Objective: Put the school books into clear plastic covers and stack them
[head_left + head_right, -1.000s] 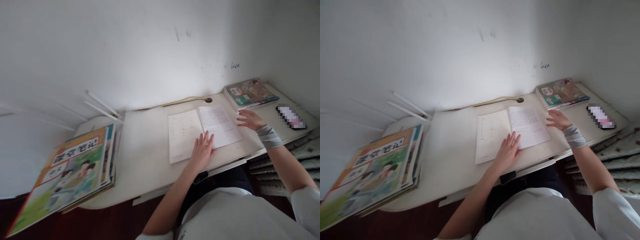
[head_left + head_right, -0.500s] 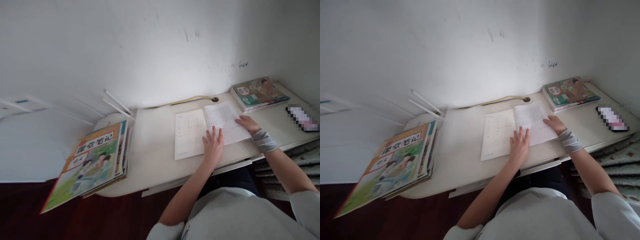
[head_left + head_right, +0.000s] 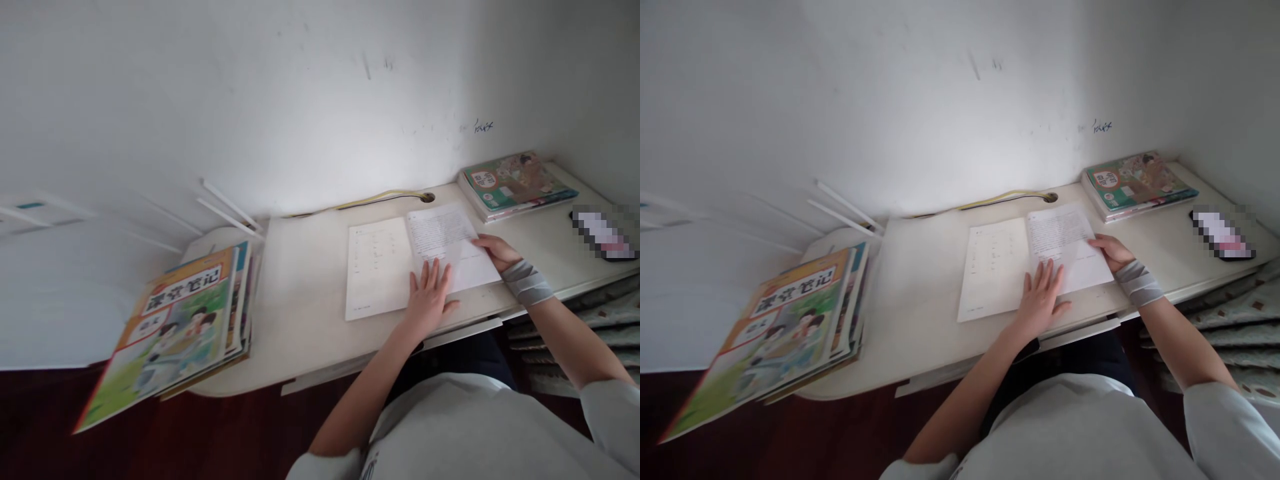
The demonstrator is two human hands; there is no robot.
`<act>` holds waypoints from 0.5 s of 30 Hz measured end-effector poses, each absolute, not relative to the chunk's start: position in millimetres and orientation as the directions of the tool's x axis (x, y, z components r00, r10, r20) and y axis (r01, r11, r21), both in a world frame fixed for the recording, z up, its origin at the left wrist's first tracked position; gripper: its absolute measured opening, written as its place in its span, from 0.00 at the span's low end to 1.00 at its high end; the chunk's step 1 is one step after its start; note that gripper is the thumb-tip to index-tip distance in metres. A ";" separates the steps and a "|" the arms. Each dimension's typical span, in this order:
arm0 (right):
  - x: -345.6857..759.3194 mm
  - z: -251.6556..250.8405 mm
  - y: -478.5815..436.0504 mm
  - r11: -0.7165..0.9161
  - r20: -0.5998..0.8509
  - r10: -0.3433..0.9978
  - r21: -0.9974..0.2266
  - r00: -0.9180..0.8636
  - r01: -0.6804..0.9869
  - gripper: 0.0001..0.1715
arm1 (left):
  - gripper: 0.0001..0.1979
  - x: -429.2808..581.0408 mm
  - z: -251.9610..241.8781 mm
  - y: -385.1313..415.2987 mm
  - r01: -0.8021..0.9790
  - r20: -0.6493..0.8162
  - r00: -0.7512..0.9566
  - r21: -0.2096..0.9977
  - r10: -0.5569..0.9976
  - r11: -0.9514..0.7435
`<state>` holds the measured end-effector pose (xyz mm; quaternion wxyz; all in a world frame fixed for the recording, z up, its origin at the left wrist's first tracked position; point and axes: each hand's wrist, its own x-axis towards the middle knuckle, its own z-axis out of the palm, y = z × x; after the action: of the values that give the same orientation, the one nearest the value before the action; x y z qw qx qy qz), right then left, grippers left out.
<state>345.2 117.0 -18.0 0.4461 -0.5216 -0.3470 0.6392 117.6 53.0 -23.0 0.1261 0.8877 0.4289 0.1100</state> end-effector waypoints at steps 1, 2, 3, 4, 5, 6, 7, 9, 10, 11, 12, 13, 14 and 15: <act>345.0 -16.7 116.1 -0.366 -0.350 0.930 -0.900 -0.110 -0.235 0.18 | 0.40 109.5 -20.2 55.9 0.714 0.086 0.623 0.343 0.777 -0.611; 344.6 -15.8 115.3 -0.370 -0.345 0.929 -0.892 -0.136 -0.259 0.18 | 0.41 98.5 -17.6 60.9 0.710 0.093 0.615 0.365 0.783 -0.602; 344.0 -15.1 114.7 -0.372 -0.345 0.928 -0.886 -0.141 -0.277 0.19 | 0.40 84.5 -15.6 68.3 0.721 0.105 0.588 0.383 0.802 -0.578; 343.3 -14.8 114.5 -0.380 -0.354 0.925 -0.879 -0.139 -0.290 0.18 | 0.37 67.8 -14.9 77.7 0.751 0.128 0.531 0.387 0.838 -0.535; 342.4 -14.6 114.6 -0.390 -0.365 0.921 -0.870 -0.138 -0.301 0.17 | 0.35 49.0 -15.5 88.7 0.786 0.147 0.466 0.383 0.872 -0.485; 341.3 -14.6 115.1 -0.396 -0.371 0.918 -0.862 -0.139 -0.316 0.16 | 0.33 29.0 -17.7 100.4 0.817 0.152 0.403 0.384 0.902 -0.430; 339.7 -14.4 116.1 -0.394 -0.367 0.919 -0.856 -0.143 -0.335 0.14 | 0.31 8.7 -21.2 111.6 0.847 0.155 0.329 0.389 0.932 -0.363; 334.1 -13.4 119.4 -0.344 -0.312 0.939 -0.854 -0.144 -0.391 0.12 | 0.31 -27.8 -31.1 129.7 0.889 0.133 0.186 0.400 0.973 -0.225; 329.4 -12.4 121.8 -0.302 -0.265 0.953 -0.855 -0.145 -0.421 0.12 | 0.30 -42.1 -36.4 135.3 0.897 0.119 0.144 0.404 0.982 -0.180; 323.2 -11.0 124.6 -0.260 -0.214 0.965 -0.858 -0.153 -0.442 0.13 | 0.30 -52.9 -41.4 138.4 0.901 0.105 0.114 0.407 0.988 -0.148; 315.5 -9.3 127.5 -0.227 -0.169 0.972 -0.866 -0.166 -0.445 0.15 | 0.29 -60.1 -45.8 139.3 0.904 0.098 0.101 0.407 0.990 -0.132; 306.9 -7.6 130.3 -0.201 -0.137 0.975 -0.886 -0.177 -0.418 0.19 | 0.29 -63.9 -49.4 138.6 0.906 0.097 0.099 0.402 0.990 -0.130; 297.7 -5.9 132.5 -0.179 -0.120 0.977 -0.914 -0.179 -0.365 0.23 | 0.28 -64.9 -52.1 136.7 0.909 0.104 0.100 0.395 0.990 -0.133; 288.9 -4.7 133.8 -0.163 -0.114 0.978 -0.941 -0.173 -0.298 0.26 | 0.28 -64.0 -53.8 134.5 0.912 0.114 0.101 0.387 0.988 -0.137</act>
<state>288.9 133.8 -4.7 0.4959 -0.4093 -0.4157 0.6432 -64.0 134.5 -53.8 0.1099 0.7336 0.6475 0.1745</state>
